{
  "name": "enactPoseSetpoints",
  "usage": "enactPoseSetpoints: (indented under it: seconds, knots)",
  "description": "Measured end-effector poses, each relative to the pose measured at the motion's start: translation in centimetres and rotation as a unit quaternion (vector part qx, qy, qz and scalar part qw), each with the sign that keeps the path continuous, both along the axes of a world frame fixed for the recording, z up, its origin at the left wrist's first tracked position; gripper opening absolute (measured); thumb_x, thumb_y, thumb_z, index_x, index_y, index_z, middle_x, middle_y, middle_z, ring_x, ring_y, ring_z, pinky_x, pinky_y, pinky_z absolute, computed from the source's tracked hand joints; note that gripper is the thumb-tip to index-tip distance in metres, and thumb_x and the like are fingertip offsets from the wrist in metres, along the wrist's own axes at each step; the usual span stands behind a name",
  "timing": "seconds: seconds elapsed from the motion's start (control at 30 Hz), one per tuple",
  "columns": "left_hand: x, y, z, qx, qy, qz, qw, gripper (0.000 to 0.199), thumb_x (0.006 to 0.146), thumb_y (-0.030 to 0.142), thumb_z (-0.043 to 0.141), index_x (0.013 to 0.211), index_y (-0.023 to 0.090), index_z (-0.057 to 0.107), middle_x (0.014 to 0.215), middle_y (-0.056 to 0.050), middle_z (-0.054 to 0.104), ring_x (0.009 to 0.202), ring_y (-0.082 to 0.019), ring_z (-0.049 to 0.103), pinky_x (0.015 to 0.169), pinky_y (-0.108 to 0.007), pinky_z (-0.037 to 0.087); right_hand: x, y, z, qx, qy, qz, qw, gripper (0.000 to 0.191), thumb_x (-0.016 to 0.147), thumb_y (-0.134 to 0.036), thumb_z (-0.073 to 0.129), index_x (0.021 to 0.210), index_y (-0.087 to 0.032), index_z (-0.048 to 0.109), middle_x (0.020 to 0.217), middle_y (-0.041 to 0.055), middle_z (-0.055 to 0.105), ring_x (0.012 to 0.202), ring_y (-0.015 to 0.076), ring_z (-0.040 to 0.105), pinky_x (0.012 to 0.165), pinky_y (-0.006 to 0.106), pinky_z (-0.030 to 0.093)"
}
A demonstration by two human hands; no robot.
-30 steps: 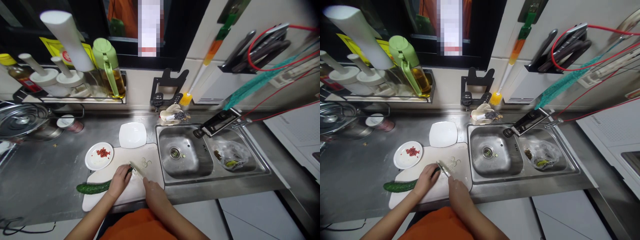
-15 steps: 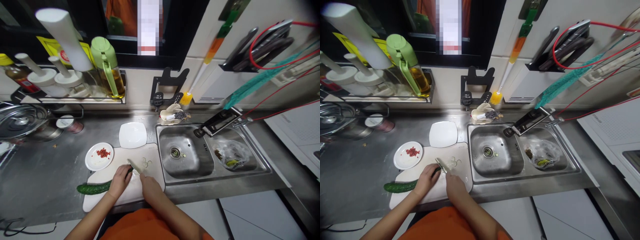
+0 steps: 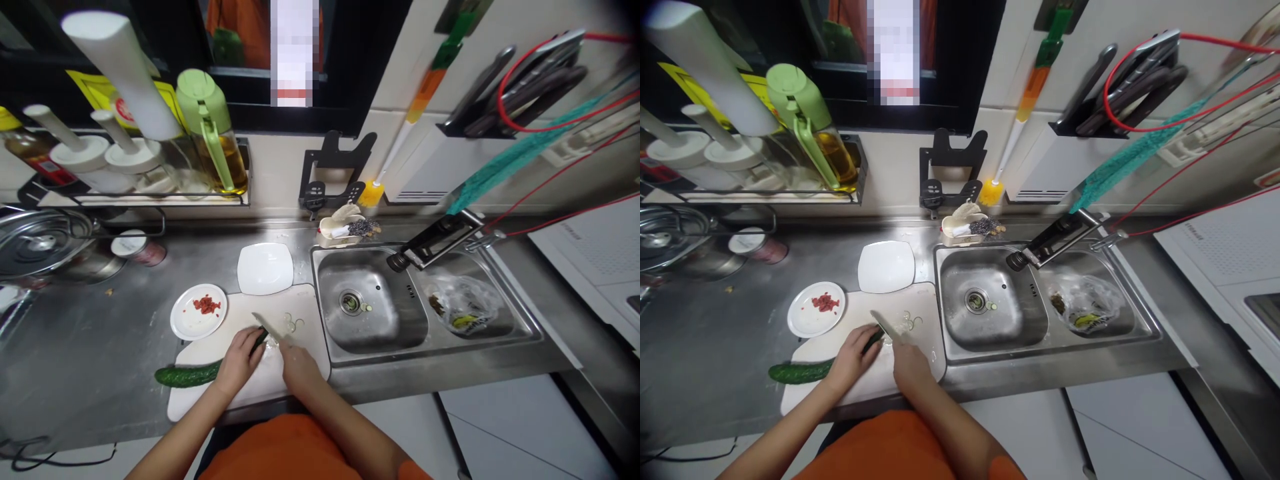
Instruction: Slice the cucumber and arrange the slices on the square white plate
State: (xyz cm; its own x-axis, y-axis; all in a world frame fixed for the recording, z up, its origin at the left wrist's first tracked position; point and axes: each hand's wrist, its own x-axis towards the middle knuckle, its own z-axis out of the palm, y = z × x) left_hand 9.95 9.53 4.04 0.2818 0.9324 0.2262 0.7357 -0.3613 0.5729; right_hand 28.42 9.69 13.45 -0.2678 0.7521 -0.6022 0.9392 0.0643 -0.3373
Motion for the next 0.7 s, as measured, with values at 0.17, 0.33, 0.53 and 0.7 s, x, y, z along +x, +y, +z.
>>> enactPoseSetpoints:
  seconds: [0.17, 0.33, 0.53, 0.7]
  knots:
    - [-0.1, 0.0, 0.0, 0.009, 0.004, 0.003, 1.000, 0.025, 0.089, 0.025, 0.048, 0.111, 0.018, 0.057, 0.107, -0.010, 0.064, 0.101, -0.021, 0.059, 0.091, -0.039, 0.051, 1.6, -1.6, 0.8, 0.017, -0.016, 0.015, 1.000, 0.048, 0.085, -0.001, 0.033, 0.129, -0.016, 0.046, 0.098, 0.0120, 0.066, 0.093, 0.0225, 0.063, 0.075, 0.028, 0.045]
    - [0.0, 0.0, -0.1, 0.018, 0.010, 0.004, 1.000, 0.023, 0.088, 0.026, 0.049, 0.107, 0.017, 0.058, 0.105, -0.010, 0.065, 0.099, -0.021, 0.060, 0.090, -0.039, 0.051, 2.4, -3.1, 1.2, 0.030, -0.028, 0.034, 0.999, 0.047, 0.084, 0.001, 0.032, 0.126, -0.016, 0.047, 0.093, 0.0112, 0.067, 0.087, 0.0219, 0.064, 0.070, 0.026, 0.045]
    - [0.0, 0.0, -0.2, 0.013, 0.003, 0.005, 1.000, 0.022, 0.088, 0.026, 0.049, 0.106, 0.018, 0.059, 0.103, -0.010, 0.065, 0.097, -0.021, 0.061, 0.089, -0.039, 0.052, 2.2, -3.0, 1.8, 0.014, -0.032, 0.031, 0.999, 0.044, 0.085, 0.001, 0.031, 0.122, -0.016, 0.049, 0.095, 0.0118, 0.066, 0.089, 0.0220, 0.063, 0.070, 0.025, 0.045]
    - [0.0, 0.0, -0.3, 0.017, -0.007, 0.007, 1.000, 0.023, 0.088, 0.027, 0.049, 0.107, 0.018, 0.059, 0.104, -0.011, 0.065, 0.097, -0.022, 0.061, 0.088, -0.040, 0.052, 2.1, -2.4, 2.3, -0.003, -0.025, 0.030, 0.999, 0.045, 0.083, 0.002, 0.030, 0.119, -0.017, 0.049, 0.094, 0.0112, 0.066, 0.090, 0.0228, 0.063, 0.069, 0.026, 0.045]
